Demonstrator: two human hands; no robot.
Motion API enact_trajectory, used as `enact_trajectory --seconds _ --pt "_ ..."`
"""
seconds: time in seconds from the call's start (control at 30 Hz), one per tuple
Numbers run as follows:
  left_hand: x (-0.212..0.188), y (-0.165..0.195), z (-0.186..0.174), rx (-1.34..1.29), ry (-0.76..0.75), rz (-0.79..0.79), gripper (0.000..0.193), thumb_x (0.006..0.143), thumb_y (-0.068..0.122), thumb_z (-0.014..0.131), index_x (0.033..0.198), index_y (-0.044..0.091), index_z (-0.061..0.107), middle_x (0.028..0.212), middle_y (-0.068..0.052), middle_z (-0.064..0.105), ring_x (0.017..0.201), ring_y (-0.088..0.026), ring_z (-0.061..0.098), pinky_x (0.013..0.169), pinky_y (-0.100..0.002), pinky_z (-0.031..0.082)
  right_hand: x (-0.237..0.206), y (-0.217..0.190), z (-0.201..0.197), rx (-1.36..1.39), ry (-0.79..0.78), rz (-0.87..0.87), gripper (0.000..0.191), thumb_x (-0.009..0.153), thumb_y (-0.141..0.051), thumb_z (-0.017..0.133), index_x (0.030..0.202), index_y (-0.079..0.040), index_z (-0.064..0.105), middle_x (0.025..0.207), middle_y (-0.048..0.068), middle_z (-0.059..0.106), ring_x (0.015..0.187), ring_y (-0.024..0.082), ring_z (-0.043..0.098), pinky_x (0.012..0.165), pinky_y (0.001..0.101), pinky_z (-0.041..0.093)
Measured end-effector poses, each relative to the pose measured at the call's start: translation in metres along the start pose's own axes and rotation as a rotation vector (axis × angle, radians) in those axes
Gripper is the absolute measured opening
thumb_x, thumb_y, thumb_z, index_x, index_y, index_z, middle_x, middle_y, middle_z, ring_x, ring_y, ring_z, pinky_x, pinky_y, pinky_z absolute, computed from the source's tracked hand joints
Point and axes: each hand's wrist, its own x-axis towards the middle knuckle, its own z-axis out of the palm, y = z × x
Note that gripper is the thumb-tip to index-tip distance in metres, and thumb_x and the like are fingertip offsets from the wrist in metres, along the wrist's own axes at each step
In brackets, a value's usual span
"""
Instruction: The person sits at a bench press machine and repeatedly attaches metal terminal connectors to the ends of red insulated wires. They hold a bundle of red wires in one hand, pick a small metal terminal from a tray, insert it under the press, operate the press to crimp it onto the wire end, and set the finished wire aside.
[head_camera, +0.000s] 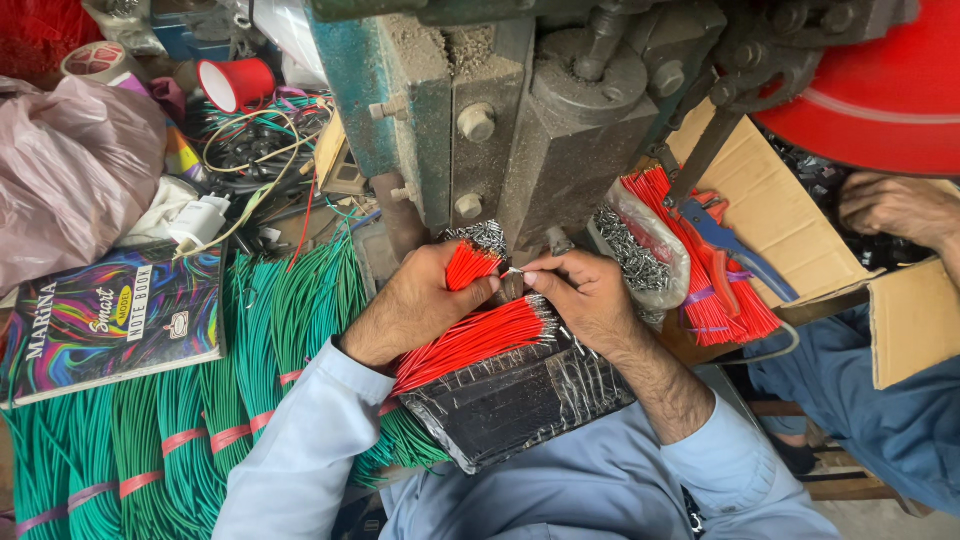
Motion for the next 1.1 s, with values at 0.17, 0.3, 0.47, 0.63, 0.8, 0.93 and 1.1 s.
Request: enact_trajectory --seconds 0.17,0.3,0.47,0.63,0.8,0.93,1.1 --pt "-0.0008 0.0002 0.0001 -0.015 0.001 -0.002 0.019 0.09 0.015 0.074 0.099 0.0 0.068 0.079 -0.01 0.072 0.074 -0.015 0.068 0.071 -0.033 0.057 -0.0007 -0.0003 -0.0002 -0.022 0.001 0.003 0.013 0.096 -0.006 0.072 0.106 0.0 0.075 0.096 0.005 0.077 0.089 0.008 0.07 0.079 0.023 0.057" --pt "-0.0009 0.0015 0.0005 -0.027 -0.003 -0.007 0.019 0.09 0.016 0.073 0.099 0.0 0.068 0.079 -0.009 0.072 0.074 -0.015 0.068 0.071 -0.034 0.057 -0.0002 -0.0002 -0.0009 -0.043 0.005 -0.013 0.012 0.096 -0.006 0.072 0.106 0.0 0.074 0.097 0.005 0.077 0.09 0.008 0.07 0.08 0.0233 0.057" --pt "-0.0017 0.0024 0.0013 -0.016 0.003 -0.02 0.019 0.09 0.016 0.074 0.099 0.0 0.067 0.078 -0.009 0.071 0.073 -0.015 0.067 0.071 -0.034 0.057 -0.0003 0.0005 -0.0012 -0.001 -0.016 -0.012 0.012 0.097 -0.006 0.07 0.107 0.0 0.074 0.098 0.005 0.076 0.092 0.008 0.07 0.081 0.0234 0.057" --pt "-0.0021 0.0013 0.0019 -0.026 -0.002 -0.011 0.019 0.09 0.016 0.073 0.099 0.0 0.067 0.078 -0.009 0.071 0.074 -0.015 0.067 0.071 -0.033 0.056 -0.001 0.0005 -0.0008 -0.005 -0.021 -0.008 0.012 0.098 -0.007 0.07 0.107 0.0 0.074 0.098 0.005 0.076 0.092 0.008 0.069 0.081 0.0235 0.057" --pt "-0.0005 0.0015 0.0019 -0.016 -0.005 -0.007 0.019 0.09 0.015 0.073 0.099 0.0 0.067 0.079 -0.009 0.07 0.075 -0.015 0.067 0.072 -0.033 0.056 -0.0001 -0.0004 -0.0018 -0.014 -0.008 -0.01 0.013 0.097 -0.007 0.071 0.108 0.0 0.073 0.098 0.005 0.077 0.092 0.008 0.07 0.081 0.0233 0.057" --pt "-0.0005 0.0012 0.0022 -0.023 -0.005 0.003 0.018 0.091 0.016 0.073 0.099 0.001 0.067 0.079 -0.009 0.07 0.075 -0.015 0.067 0.072 -0.033 0.056 0.0002 -0.0005 -0.0015 -0.004 -0.014 0.002 0.013 0.097 -0.007 0.07 0.108 0.0 0.074 0.098 0.005 0.076 0.092 0.008 0.069 0.081 0.0231 0.056" --pt "-0.0009 0.0002 0.0016 -0.009 -0.012 -0.02 0.019 0.09 0.017 0.074 0.099 0.001 0.067 0.078 -0.009 0.07 0.075 -0.015 0.067 0.072 -0.033 0.056 0.0008 -0.0008 -0.0013 -0.009 -0.016 0.0 0.013 0.097 -0.007 0.07 0.107 0.0 0.073 0.097 0.005 0.076 0.091 0.008 0.07 0.081 0.0232 0.057"
